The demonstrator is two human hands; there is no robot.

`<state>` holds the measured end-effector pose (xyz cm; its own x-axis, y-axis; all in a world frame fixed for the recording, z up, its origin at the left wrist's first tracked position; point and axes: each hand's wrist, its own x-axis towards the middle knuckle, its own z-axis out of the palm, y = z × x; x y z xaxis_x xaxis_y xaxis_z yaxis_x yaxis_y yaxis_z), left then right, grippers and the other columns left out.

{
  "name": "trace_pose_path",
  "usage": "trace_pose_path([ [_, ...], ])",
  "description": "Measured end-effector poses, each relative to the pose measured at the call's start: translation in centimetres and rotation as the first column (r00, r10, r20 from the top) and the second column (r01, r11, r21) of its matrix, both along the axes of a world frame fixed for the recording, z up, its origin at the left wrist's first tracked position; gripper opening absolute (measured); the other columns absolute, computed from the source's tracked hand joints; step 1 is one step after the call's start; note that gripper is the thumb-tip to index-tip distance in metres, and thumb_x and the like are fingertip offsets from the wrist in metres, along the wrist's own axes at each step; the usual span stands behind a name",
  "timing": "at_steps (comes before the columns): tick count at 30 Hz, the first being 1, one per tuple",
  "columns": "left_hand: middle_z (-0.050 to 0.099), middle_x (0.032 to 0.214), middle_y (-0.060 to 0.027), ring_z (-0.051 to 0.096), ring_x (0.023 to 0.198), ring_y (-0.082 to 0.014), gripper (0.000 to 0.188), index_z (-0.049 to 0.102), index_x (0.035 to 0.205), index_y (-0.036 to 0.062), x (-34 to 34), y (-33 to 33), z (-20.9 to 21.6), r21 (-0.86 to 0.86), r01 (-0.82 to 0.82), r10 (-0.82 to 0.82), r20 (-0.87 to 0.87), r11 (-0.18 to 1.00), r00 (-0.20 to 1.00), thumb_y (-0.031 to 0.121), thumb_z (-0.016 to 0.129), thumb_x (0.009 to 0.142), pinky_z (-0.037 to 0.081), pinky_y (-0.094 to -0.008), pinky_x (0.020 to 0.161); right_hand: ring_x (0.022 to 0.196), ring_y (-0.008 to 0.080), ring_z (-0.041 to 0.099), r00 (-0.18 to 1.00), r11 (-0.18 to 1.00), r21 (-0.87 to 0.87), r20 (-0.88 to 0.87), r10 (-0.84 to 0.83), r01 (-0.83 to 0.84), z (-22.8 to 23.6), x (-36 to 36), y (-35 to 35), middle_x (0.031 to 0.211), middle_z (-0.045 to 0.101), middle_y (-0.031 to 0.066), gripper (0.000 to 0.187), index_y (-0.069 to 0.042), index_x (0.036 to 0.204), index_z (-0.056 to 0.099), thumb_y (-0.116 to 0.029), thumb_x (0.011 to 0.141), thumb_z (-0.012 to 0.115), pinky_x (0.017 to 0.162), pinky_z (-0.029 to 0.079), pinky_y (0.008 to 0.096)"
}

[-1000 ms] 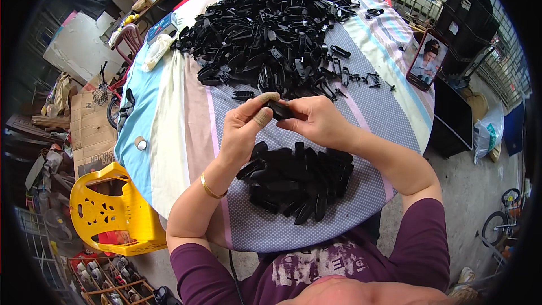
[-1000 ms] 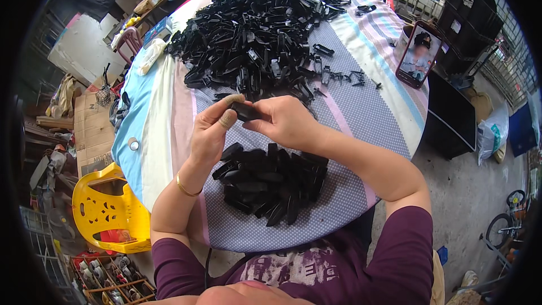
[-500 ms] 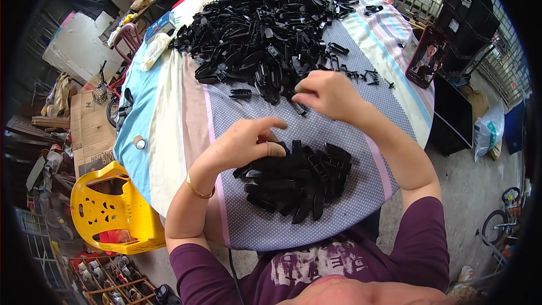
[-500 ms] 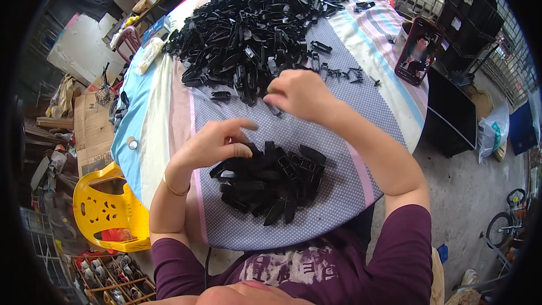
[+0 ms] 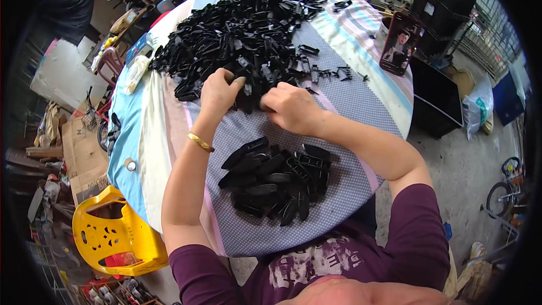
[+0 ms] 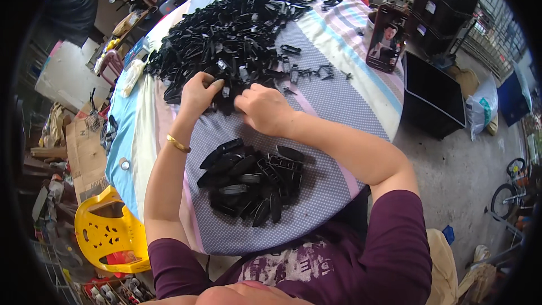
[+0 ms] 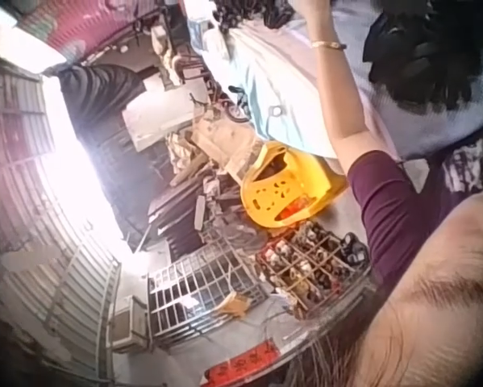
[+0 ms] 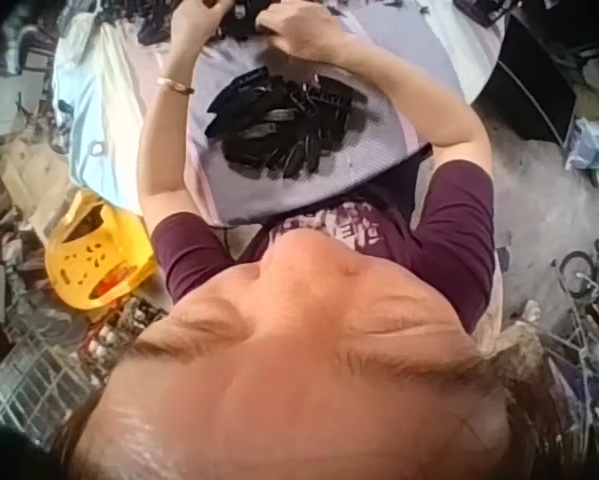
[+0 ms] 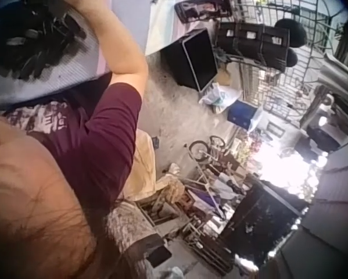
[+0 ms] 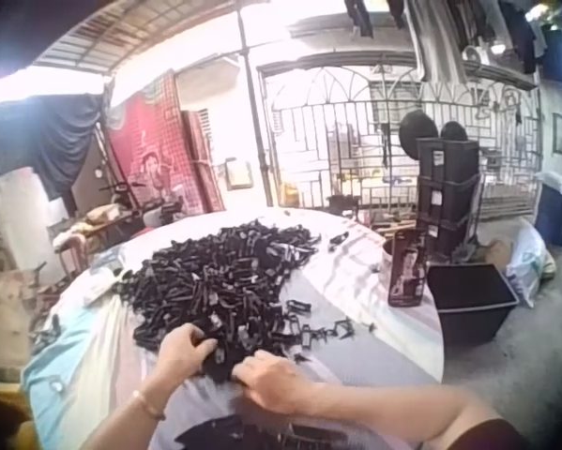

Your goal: Manually assembling small black plastic components by hand at a table.

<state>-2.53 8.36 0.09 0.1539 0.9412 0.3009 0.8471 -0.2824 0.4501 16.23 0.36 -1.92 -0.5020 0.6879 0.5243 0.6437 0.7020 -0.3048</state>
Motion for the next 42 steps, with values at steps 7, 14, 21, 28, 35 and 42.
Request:
trace_pose_path([
  [7,0.063,0.083,-0.0157,0.059,0.077,-0.0289,0.023,0.058,0.093,-0.0032,-1.0,-2.9,-0.8,0.391,0.232,-0.153,-0.221,0.891,0.963,0.013,0.064,0.078,0.047,-0.0349,0.07,0.068,0.0059,0.053,0.819,0.958,-0.261,-0.57,-0.057,-0.115,1.8,0.7,0.6,0.081,0.057,0.0021,0.041,-0.001,0.118,0.051,-0.003,0.078,0.064,0.061,0.046,0.0198],
  [14,0.057,0.083,-0.0089,0.055,0.078,-0.0184,0.019,0.053,0.099,-0.0018,-1.0,-6.5,-0.2,-0.023,0.172,-0.131,0.552,0.985,0.823,0.008,0.061,0.084,0.046,-0.0296,0.066,0.082,0.0073,0.059,0.402,0.803,-0.352,-0.902,-0.154,-0.481,2.5,-0.2,-0.2,0.097,0.062,0.0032,0.032,0.0,0.112,0.056,-0.005,0.082,0.064,0.068,0.047,0.0185],
  [21,0.056,0.104,-0.0082,0.056,0.091,-0.0122,0.048,0.04,0.128,-0.003,-0.5,-8.9,0.5,-0.232,0.534,-0.027,0.901,0.813,0.432,0.0,0.057,0.083,0.051,-0.0281,0.08,0.087,0.0128,0.061,0.744,0.903,-0.336,-0.667,-0.029,-0.267,1.6,-0.9,-1.1,0.098,0.063,0.0078,0.032,0.001,0.108,0.06,-0.006,0.078,0.065,0.071,0.05,0.025],
  [28,0.058,0.106,-0.0081,0.058,0.092,-0.0139,0.036,0.048,0.121,-0.0039,-0.5,-9.3,0.5,-0.217,0.571,0.101,0.968,0.792,0.229,0.004,0.056,0.087,0.052,-0.0312,0.083,0.079,0.0116,0.061,0.758,0.893,-0.368,-0.651,-0.05,-0.258,1.8,-1.1,-1.2,0.091,0.059,0.0051,0.028,0.001,0.106,0.06,-0.004,0.078,0.064,0.07,0.05,0.0232],
  [35,0.065,0.094,-0.0072,0.061,0.083,-0.0113,0.033,0.057,0.111,-0.0046,-0.6,-9.2,0.1,-0.175,0.438,-0.05,0.889,0.882,0.455,0.0,0.064,0.08,0.05,-0.0239,0.076,0.078,0.0131,0.061,0.857,0.937,-0.291,-0.515,0.016,-0.193,2.7,-0.7,-1.6,0.09,0.06,0.0068,0.03,0.001,0.105,0.061,-0.003,0.076,0.065,0.067,0.05,0.0232],
  [42,0.065,0.095,-0.0072,0.06,0.084,-0.0096,0.035,0.057,0.114,-0.0051,-0.4,-9.4,0.0,-0.21,0.421,0.001,0.896,0.882,0.444,-0.001,0.064,0.08,0.049,-0.0218,0.075,0.076,0.0179,0.062,0.903,0.98,-0.122,-0.42,0.094,-0.158,2.1,-0.8,-1.6,0.089,0.061,0.0091,0.029,0.001,0.104,0.062,-0.002,0.075,0.066,0.064,0.05,0.0259],
])
